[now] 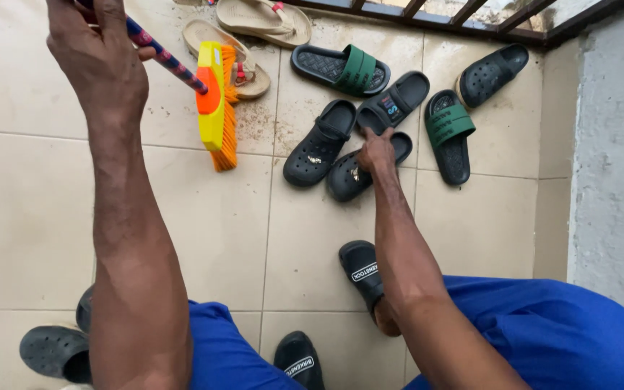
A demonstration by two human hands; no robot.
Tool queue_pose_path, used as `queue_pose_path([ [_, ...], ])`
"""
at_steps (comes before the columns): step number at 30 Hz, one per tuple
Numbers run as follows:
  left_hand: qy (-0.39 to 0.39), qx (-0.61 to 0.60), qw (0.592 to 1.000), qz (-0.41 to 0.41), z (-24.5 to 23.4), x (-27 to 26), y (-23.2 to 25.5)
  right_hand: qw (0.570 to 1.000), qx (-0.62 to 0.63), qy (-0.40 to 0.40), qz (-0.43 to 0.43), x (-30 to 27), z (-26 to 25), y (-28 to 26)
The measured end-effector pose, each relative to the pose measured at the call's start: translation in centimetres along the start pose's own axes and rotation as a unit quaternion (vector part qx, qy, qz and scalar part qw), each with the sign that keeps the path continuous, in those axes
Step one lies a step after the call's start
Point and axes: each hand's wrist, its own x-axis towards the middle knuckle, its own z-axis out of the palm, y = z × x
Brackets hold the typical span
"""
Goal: Sweep debris and organize footwear on a balcony or hallway area.
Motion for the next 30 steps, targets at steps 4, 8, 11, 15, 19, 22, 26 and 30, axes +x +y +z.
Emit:
queue_pose_path([
  [4, 0.008, 0.004, 0.999, 0.032, -0.2, 0.1, -0.7, 0.997, 0.000, 0.014, -0.080, 0.4, 0.6, 0.5],
  [8, 0.018, 0.001, 0.997, -0.081, -0.2, 0.0, -1.1, 0.992, 0.063, -0.075, -0.078, -0.1, 6.9, -3.3],
  [11, 0.010, -0.007, 0.999, -0.041, 0.4, 0.1, -0.9, 0.940, 0.220, -0.260, -0.019, 14.3, 13.4, 1.4],
  [15, 0.002, -0.012, 1.000, -0.003, 1.2, -0.1, -0.2, 0.966, 0.198, -0.100, -0.130, 6.4, 8.2, -3.3],
  [19, -0.017, -0.025, 0.999, -0.014, 2.6, 0.3, 3.0, 0.944, 0.283, -0.166, -0.045, 2.5, 1.3, -5.4],
  [22, -0.048, -0.035, 0.998, 0.014, 4.3, 1.2, 6.5, 0.942, 0.294, -0.151, -0.059, 2.5, -5.3, -5.7],
  [26, -0.095, -0.064, 0.993, 0.023, 6.5, 2.1, 11.7, 0.974, 0.180, -0.082, -0.114, 2.5, -16.1, -5.6],
  [30, -0.125, -0.072, 0.989, 0.024, 9.4, 2.0, 16.8, 0.992, 0.045, -0.072, -0.090, 2.1, -24.4, -3.8],
])
